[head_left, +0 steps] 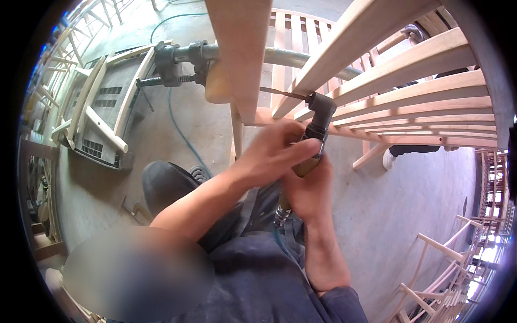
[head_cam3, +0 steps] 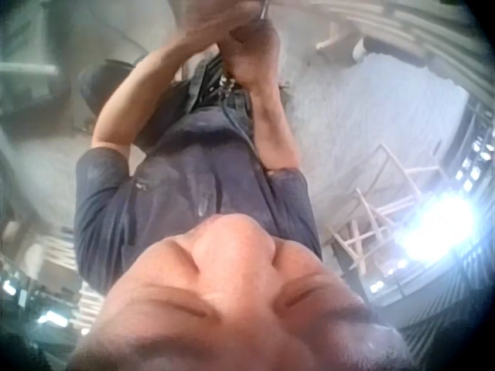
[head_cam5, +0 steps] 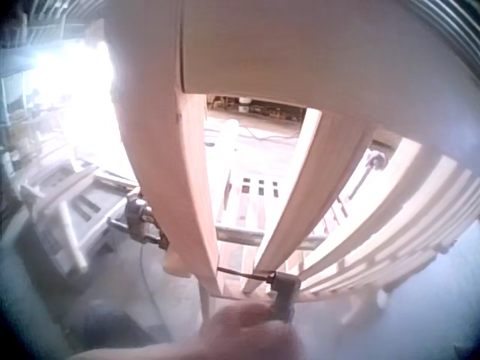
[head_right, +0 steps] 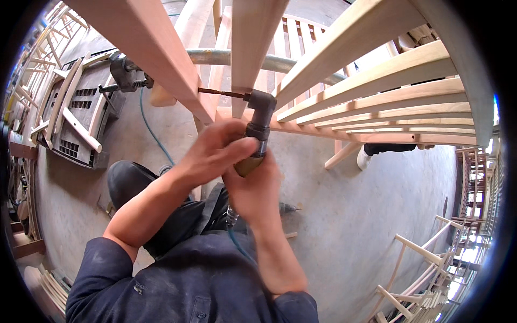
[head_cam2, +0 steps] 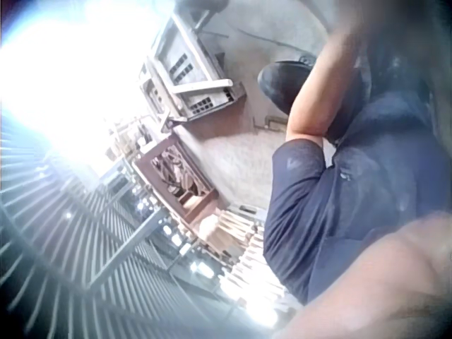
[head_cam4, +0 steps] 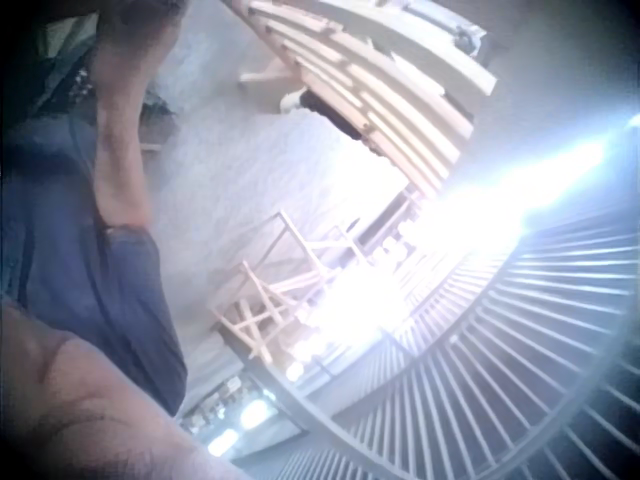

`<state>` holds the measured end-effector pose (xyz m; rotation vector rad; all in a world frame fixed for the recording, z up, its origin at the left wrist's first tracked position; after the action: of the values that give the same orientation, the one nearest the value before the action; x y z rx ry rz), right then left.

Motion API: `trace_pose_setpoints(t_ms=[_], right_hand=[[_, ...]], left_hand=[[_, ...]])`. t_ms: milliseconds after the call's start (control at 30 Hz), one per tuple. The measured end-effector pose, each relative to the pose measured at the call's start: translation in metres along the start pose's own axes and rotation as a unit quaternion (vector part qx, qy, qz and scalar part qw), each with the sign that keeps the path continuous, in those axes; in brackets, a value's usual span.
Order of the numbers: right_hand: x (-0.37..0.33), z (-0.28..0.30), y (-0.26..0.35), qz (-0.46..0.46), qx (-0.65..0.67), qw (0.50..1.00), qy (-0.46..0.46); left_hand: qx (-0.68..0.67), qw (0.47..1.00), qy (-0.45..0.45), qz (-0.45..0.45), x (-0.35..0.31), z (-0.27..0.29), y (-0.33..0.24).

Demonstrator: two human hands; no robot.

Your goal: The person uses a metal bar clamp to hold a wooden chair frame in place while another person assists. The person then sits on the floor and uses a pneumatic nail gun to drive nails into the chair's joints to secure the assembly.

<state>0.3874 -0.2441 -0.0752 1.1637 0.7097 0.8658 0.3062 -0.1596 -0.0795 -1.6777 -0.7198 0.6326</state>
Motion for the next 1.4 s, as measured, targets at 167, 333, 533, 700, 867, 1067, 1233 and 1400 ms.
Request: trace_pose_setpoints(t_ms=[167,333,533,700,867,1067,1233,1400], right_hand=[[-0.005,0.001,-0.010,-0.056,-0.001,0.998,-0.011],[0.001,-0.001,-0.009,-0.024,0.004,1.000,-0.012],[-0.003,0.002,-0.002,-0.009,-0.021,1.000,0.000],[-0.013,-0.004,-0.012,-0.064,-0.029,0.997,0.018],[-0.004,0.001,0.000,-0.052,-0.044,0.998,0.016],[-0.003,0.003,-0.002,-0.039,-0.063,0.997,0.015],[-0.003,0.002,-0.001,-0.039,-0.045,0.998,0.023],[-0.001,0.001,-0.004,-0.052,-0.053,0.997,0.033]], left_hand=[[0.152,0.955,-0.241,0.079,-0.033,0.102,0.017],[-0.262,0.950,-0.165,0.047,-0.015,0.048,-0.004],[-0.367,0.909,-0.197,-0.015,0.013,0.025,-0.014],[-0.336,0.921,-0.192,-0.046,0.013,0.024,-0.006],[-0.318,0.919,-0.223,-0.061,0.014,0.025,-0.010],[-0.232,0.937,-0.245,-0.091,0.014,0.027,-0.010],[-0.181,0.942,-0.253,-0.124,0.014,0.030,-0.011],[-0.173,0.940,-0.261,-0.139,0.015,0.029,-0.010]])
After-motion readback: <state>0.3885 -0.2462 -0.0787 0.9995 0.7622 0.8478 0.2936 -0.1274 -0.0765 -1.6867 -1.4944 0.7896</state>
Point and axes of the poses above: each hand's wrist, its own x-axis towards the middle knuckle, its own z-axis out of the back of the hand, y = z × x, the point moved 8 cm from there along x, towards the middle knuckle, and after that the axes turned 5 degrees about z, right-handed, at the moved point
